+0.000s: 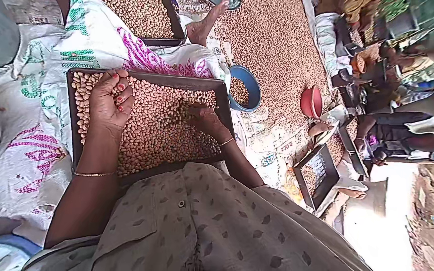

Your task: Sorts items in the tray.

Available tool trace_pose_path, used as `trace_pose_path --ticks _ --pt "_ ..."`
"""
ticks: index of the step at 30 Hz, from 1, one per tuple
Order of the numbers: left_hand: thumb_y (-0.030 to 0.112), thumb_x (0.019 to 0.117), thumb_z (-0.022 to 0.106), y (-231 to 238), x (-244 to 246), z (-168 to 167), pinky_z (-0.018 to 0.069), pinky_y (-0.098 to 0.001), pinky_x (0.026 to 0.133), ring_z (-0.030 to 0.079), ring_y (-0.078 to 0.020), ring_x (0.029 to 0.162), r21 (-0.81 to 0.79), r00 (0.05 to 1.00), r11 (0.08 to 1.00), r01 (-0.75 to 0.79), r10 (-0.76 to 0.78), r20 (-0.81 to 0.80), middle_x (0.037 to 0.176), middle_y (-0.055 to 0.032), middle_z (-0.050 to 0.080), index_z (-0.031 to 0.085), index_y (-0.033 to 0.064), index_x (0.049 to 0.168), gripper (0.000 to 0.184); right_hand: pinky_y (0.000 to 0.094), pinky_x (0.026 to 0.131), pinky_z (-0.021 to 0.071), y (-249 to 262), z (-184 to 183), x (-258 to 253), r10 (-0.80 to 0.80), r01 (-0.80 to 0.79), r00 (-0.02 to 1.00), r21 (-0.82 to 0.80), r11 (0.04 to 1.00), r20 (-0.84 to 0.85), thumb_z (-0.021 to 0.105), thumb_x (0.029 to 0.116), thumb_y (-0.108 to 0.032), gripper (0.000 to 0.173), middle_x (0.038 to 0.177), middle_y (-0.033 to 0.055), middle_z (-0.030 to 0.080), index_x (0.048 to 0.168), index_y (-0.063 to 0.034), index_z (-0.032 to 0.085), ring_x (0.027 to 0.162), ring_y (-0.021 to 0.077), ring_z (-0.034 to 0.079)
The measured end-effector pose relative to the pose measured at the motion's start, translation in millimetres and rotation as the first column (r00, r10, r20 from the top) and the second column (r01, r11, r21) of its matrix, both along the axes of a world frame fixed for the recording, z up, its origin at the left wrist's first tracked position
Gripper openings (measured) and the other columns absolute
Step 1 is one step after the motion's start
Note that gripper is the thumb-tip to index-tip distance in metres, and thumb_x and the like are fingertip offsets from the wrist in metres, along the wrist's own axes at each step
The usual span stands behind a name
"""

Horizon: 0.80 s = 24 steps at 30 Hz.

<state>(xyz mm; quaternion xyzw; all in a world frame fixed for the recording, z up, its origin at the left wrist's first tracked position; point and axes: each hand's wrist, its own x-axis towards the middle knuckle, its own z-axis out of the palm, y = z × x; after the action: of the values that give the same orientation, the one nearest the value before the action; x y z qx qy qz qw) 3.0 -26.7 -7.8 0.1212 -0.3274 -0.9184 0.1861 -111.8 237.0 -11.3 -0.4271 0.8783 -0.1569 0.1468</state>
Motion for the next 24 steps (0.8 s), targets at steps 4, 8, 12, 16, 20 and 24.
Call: trace_pose_path --ticks 4,8,12,16,20,24 --pt "0.014 0.1097 0.028 -0.6 0.1 1.7 0.0305 -0.0098 0.041 0.038 0.003 0.046 0.004 1.0 1.0 -0.007 0.007 -0.008 0.066 0.0117 0.049 0.062 0.0171 0.101 0.035 0.0414 0.076 0.0569 33.2 26.7 5.3 0.034 -0.031 0.941 -0.015 0.999 0.338 0.069 0.0949 -0.011 0.018 0.097 0.0135 0.073 0.108 -0.0001 0.074 0.08 0.0203 0.068" --pt "0.015 0.1104 0.027 0.8 -0.5 2.0 0.0306 -0.0095 0.041 0.039 0.0031 0.046 -0.003 1.0 1.0 -0.005 0.005 0.001 0.067 0.0114 0.051 0.061 0.0175 0.101 0.035 0.038 0.081 0.0564 10.8 32.8 2.9 0.181 -0.117 0.936 -0.22 0.969 0.303 0.067 0.0947 -0.005 0.016 0.104 0.0141 0.072 0.108 0.0016 0.075 0.086 0.0192 0.068" --pt "0.015 0.1101 0.027 2.2 -0.4 2.1 0.03 -0.0097 0.041 0.038 0.0029 0.046 -0.008 1.0 1.0 -0.01 0.01 0.013 0.066 0.0116 0.05 0.06 0.0177 0.099 0.035 0.0521 0.085 0.0562 -46.2 19.2 -1.4 0.118 -0.118 0.993 -0.176 0.977 -0.007 0.06 0.0968 -0.006 0.016 0.102 0.0179 0.073 0.101 0.0014 0.074 0.094 0.0324 0.071" --pt "0.015 0.1102 0.027 1.0 -1.1 1.7 0.0296 -0.01 0.04 0.038 0.0031 0.046 -0.004 1.0 1.0 -0.011 0.011 0.024 0.067 0.011 0.05 0.06 0.0166 0.1 0.034 0.0547 0.081 0.057 -83.3 -0.5 17.9 -0.028 0.043 0.989 0.102 0.994 -0.142 0.057 0.0991 -0.011 0.02 0.116 0.0179 0.07 0.106 -0.0021 0.073 0.099 0.0359 0.071" --pt "0.015 0.11 0.027 2.3 -1.3 3.5 0.0302 -0.0097 0.041 0.039 0.0032 0.046 -0.031 0.999 0.999 0.042 -0.041 0.022 0.067 0.0109 0.052 0.062 0.0168 0.1 0.036 0.0548 0.078 0.0572 -87.5 6.1 35.3 -0.103 0.141 0.978 0.21 0.967 -0.179 0.058 0.0983 -0.008 0.021 0.123 0.0185 0.067 0.114 -0.0001 0.07 0.1 0.0373 0.07" --pt "0.02 0.1111 0.025 6.0 1.0 7.9 0.0301 -0.0104 0.041 0.039 0.0025 0.047 -0.087 0.984 0.986 0.142 -0.131 0.125 0.069 0.0102 0.053 0.062 0.015 0.101 0.038 0.0548 0.076 0.0566 -87.2 6.0 39.9 -0.08 0.13 0.974 0.231 0.964 -0.214 0.054 0.0988 -0.009 0.023 0.117 0.0194 0.07 0.114 0.0008 0.068 0.097 0.0371 0.072"
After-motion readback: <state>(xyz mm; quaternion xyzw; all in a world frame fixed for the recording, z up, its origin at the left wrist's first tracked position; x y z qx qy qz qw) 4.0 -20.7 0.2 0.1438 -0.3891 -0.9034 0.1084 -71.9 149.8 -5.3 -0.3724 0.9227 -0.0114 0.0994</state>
